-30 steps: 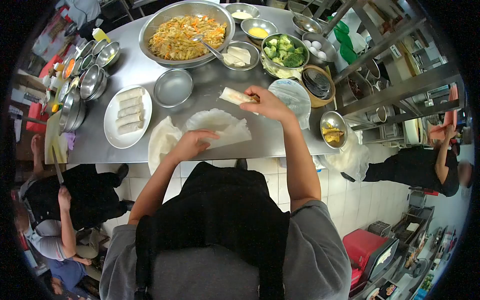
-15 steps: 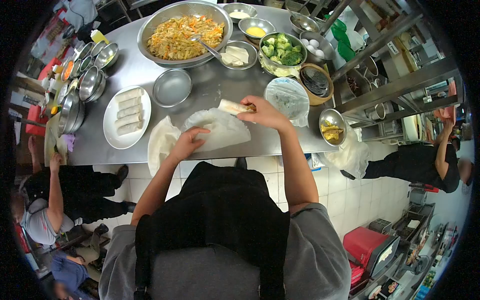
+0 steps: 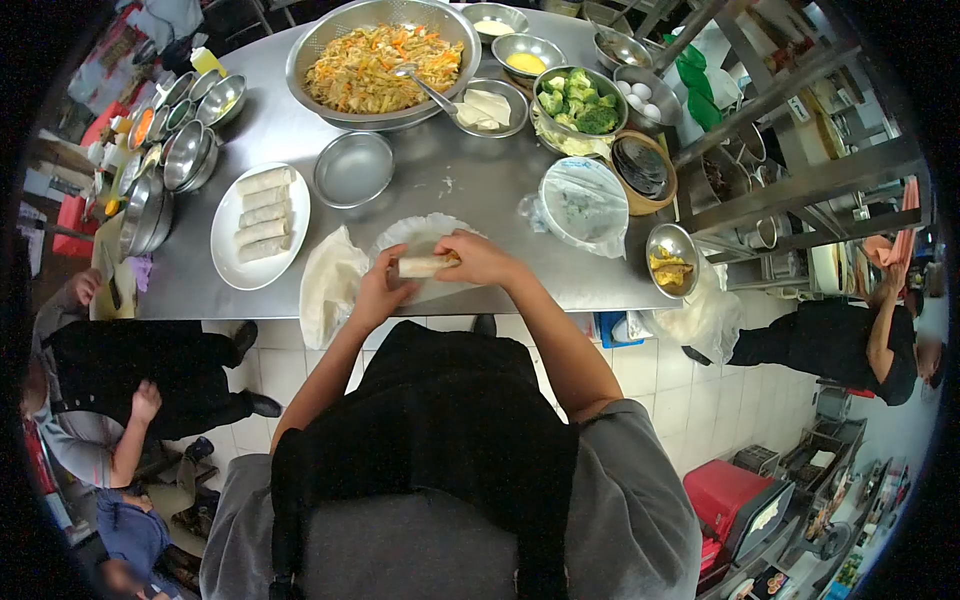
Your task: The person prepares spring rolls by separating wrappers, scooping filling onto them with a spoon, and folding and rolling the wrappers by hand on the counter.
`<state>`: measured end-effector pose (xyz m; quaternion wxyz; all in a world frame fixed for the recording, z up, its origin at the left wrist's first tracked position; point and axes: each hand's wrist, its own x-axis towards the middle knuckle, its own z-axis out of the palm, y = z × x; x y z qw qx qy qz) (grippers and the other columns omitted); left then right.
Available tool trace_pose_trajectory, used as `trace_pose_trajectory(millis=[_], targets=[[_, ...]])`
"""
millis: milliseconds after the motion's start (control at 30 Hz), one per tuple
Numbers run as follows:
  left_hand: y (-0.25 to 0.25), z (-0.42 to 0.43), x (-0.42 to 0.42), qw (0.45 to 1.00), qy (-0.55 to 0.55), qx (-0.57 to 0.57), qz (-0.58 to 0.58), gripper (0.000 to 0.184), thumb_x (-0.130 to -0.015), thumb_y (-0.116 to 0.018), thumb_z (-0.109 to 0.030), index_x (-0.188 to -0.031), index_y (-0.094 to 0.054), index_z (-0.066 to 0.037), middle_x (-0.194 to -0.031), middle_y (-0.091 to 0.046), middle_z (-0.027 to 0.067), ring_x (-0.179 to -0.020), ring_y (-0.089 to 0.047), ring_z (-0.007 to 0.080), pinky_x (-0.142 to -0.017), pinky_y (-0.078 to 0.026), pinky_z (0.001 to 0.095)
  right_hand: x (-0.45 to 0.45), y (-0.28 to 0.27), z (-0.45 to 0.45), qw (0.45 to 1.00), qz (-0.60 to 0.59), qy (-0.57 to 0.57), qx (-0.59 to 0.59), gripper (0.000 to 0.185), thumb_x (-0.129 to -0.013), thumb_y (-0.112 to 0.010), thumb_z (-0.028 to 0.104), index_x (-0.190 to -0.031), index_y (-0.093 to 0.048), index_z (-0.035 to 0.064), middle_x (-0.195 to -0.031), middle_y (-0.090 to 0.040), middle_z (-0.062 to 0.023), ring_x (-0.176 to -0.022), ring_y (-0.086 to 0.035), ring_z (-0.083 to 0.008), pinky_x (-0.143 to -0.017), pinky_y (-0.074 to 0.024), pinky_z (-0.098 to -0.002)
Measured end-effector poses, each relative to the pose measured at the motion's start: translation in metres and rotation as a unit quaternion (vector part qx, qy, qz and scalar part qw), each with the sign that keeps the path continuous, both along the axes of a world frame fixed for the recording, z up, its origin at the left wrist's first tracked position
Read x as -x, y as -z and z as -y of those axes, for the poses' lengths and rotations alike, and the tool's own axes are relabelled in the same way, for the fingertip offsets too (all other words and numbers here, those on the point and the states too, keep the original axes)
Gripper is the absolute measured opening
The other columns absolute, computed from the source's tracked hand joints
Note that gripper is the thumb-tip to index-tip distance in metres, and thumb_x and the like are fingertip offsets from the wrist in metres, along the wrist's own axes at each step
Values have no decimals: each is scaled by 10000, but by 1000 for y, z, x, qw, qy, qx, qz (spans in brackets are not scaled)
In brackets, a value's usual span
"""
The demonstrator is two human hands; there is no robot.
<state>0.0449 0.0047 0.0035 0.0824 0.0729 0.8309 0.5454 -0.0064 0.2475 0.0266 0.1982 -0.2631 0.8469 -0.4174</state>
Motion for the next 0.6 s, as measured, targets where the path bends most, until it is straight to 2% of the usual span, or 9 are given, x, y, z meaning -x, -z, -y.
trace_pose_trajectory(millis=[100, 200, 300, 400, 500, 600], targets=[[-13, 6, -2, 998, -5, 43, 41, 591, -758, -768, -64, -1310, -564, -118, -1130, -638, 155, -1054, -633, 336, -903, -501, 398, -9, 4, -12, 1000, 7, 1, -26, 410, -797, -787, 299, -1091, -644, 51, -1033, -609, -140, -969, -606, -296, -845, -489, -374], [0, 10, -1, 999, 22, 31, -30, 492, -776, -744, -58, -1249, -617, -104, -1112, -647, 150, -1038, -639, 331, -889, -503, 388, -25, 1, -23, 999, 27, 20, -36, 412, -783, -774, 316, -1074, -650, 52, -1022, -631, -154, -965, -616, -308, -845, -487, -385], [-2, 10, 0, 998, 50, 40, -18, 376, -790, -712, -28, -1160, -673, -83, -1113, -653, 139, -1044, -637, 335, -893, -504, 384, -38, 2, -27, 998, 38, 28, -51, 418, -785, -770, 323, -1076, -646, 50, -1028, -640, -154, -974, -620, -310, -856, -488, -388], [-6, 5, 4, 996, 66, 30, -46, 330, -791, -686, 12, -1110, -698, -71, -1127, -654, 129, -1054, -634, 337, -906, -503, 387, -44, 0, -31, 998, 38, 25, -45, 405, -804, -775, 315, -1080, -640, 51, -1020, -630, -147, -978, -610, -302, -857, -484, -383], [-3, 5, 9, 995, 79, 35, -45, 333, -785, -676, 35, -1102, -703, -62, -1131, -653, 124, -1065, -634, 330, -915, -502, 391, -45, 0, -32, 999, 30, 14, -29, 410, -787, -765, 323, -1068, -650, 47, -1012, -633, -168, -972, -615, -333, -849, -489, -394], [1, 6, 9, 991, 89, 22, -94, 335, -784, -682, 26, -1107, -704, -60, -1118, -654, 130, -1032, -640, 331, -908, -503, 394, -39, -11, -28, 999, 8, 4, -43, 403, -780, -762, 330, -1052, -664, 48, -978, -619, -159, -977, -603, -334, -832, -483, -395]])
